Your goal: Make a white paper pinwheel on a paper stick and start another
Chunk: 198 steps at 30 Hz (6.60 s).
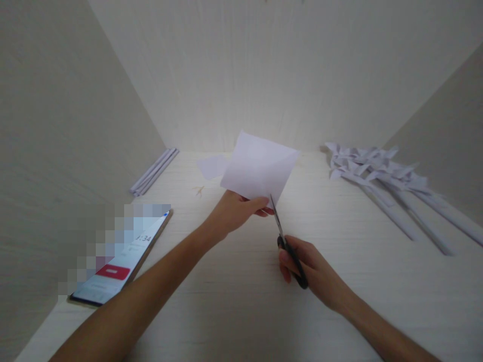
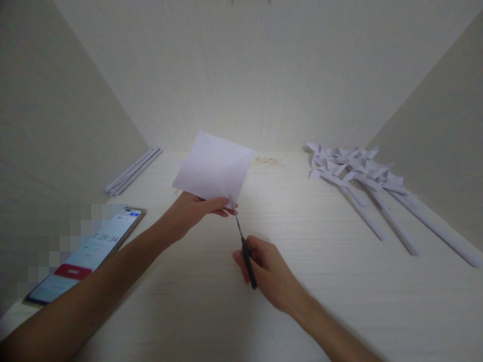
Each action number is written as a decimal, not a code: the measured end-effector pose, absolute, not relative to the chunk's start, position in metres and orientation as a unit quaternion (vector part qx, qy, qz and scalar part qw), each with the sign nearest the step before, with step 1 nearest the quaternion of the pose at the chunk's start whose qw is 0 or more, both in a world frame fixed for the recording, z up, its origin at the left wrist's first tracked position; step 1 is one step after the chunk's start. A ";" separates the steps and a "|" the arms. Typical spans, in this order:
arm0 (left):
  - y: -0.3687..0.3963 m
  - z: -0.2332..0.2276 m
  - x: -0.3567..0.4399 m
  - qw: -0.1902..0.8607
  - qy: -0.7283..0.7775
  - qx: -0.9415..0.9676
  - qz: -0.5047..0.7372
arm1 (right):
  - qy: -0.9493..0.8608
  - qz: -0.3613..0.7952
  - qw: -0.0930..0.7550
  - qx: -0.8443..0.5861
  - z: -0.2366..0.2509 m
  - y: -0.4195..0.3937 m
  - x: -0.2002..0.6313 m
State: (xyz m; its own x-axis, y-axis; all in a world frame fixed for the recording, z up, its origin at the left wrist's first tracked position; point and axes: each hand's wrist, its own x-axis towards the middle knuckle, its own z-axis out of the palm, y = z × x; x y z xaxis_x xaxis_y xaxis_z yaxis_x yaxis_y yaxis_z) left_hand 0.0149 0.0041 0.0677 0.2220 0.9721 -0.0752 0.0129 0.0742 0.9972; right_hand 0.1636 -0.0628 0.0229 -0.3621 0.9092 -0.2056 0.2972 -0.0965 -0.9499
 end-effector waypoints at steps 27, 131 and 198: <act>0.003 0.069 0.016 0.570 0.462 0.534 0.419 | -0.620 0.545 0.275 -0.493 0.024 -0.063 0.163; 0.011 0.070 0.006 0.626 0.452 0.559 0.304 | -0.624 0.540 0.255 -0.504 0.025 -0.063 0.164; 0.013 0.070 0.001 0.642 0.426 0.562 0.300 | -0.620 0.531 0.259 -0.516 0.010 -0.062 0.167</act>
State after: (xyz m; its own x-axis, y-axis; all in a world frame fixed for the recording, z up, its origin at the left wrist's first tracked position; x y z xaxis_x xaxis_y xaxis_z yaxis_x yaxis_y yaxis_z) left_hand 0.0014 0.0132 0.0695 0.4569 0.8643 -0.2105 0.0950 0.1879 0.9776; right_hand 0.1672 -0.0619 0.0099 -0.3332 0.9153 -0.2262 0.3643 -0.0963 -0.9263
